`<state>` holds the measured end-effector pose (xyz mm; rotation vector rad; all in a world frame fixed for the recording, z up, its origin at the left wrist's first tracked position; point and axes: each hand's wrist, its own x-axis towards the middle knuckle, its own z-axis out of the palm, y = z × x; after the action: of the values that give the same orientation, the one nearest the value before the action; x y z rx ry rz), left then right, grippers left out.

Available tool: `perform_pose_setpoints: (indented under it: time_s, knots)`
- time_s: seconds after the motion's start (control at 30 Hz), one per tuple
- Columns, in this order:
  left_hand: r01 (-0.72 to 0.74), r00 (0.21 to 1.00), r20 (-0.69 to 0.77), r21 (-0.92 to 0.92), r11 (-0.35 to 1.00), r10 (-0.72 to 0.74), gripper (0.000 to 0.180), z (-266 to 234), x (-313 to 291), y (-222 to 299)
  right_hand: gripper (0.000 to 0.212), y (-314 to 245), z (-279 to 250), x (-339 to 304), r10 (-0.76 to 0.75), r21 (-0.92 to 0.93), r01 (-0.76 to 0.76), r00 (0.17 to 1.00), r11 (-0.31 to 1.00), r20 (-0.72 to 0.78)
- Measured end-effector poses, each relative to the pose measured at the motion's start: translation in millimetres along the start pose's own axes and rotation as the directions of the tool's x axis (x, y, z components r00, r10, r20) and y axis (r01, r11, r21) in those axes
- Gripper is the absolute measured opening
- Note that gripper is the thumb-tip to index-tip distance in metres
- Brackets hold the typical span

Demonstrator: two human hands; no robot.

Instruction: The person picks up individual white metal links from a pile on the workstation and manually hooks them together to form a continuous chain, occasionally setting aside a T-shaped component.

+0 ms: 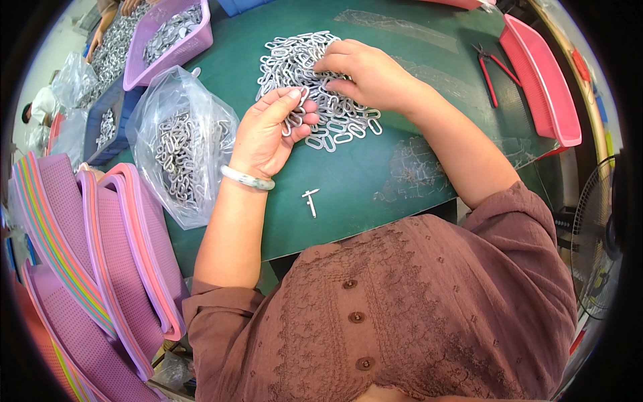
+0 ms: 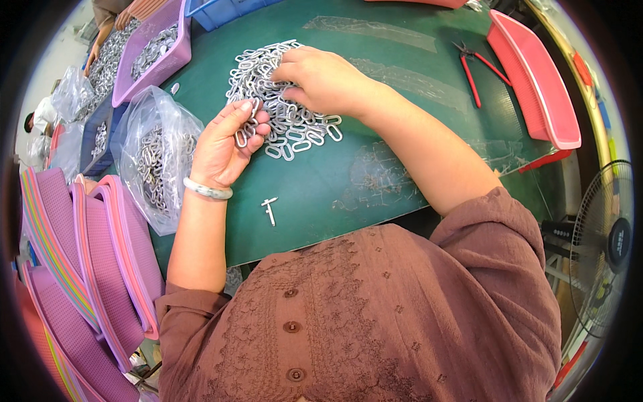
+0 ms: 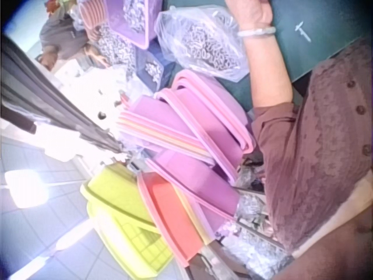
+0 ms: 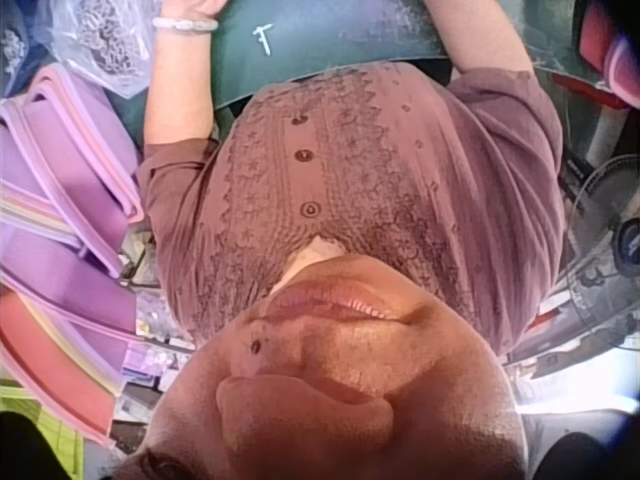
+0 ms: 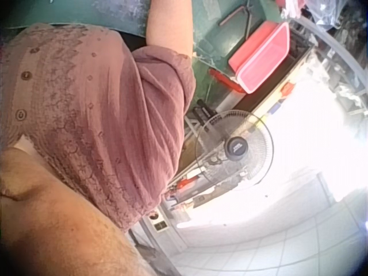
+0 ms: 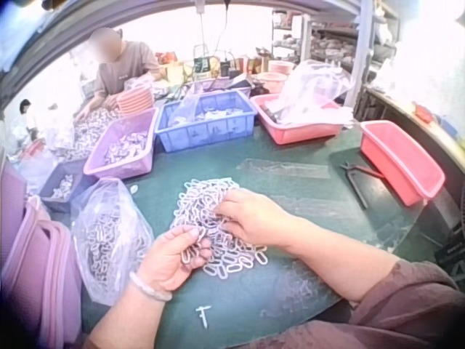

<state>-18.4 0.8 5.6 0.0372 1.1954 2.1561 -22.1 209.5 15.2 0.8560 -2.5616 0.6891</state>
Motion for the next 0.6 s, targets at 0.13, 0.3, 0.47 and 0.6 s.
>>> perform_pose_setpoints:
  time_s: [0.13,0.3,0.47,0.6]
  knots:
    - [0.011,1.0,-0.01,0.011,1.0,-0.011,0.018,5,-2,2,0.021,2,-1,-1,0.056,-0.02,-0.055,0.993,0.998,0.103]
    - [0.038,0.999,-0.002,-0.036,0.999,-0.038,0.021,5,-1,1,0.019,9,-4,1,0.163,0.203,-0.197,0.972,0.959,0.172]
    - [0.073,0.997,0.04,-0.09,0.993,-0.07,0.023,-6,1,-1,0.012,2,-8,3,0.304,0.494,-0.373,0.928,0.786,0.216]
    - [0.097,0.995,0.04,-0.11,0.989,-0.094,0.022,-2,1,-1,0.009,-14,-7,5,0.056,0.486,-0.018,0.996,0.874,-0.063]
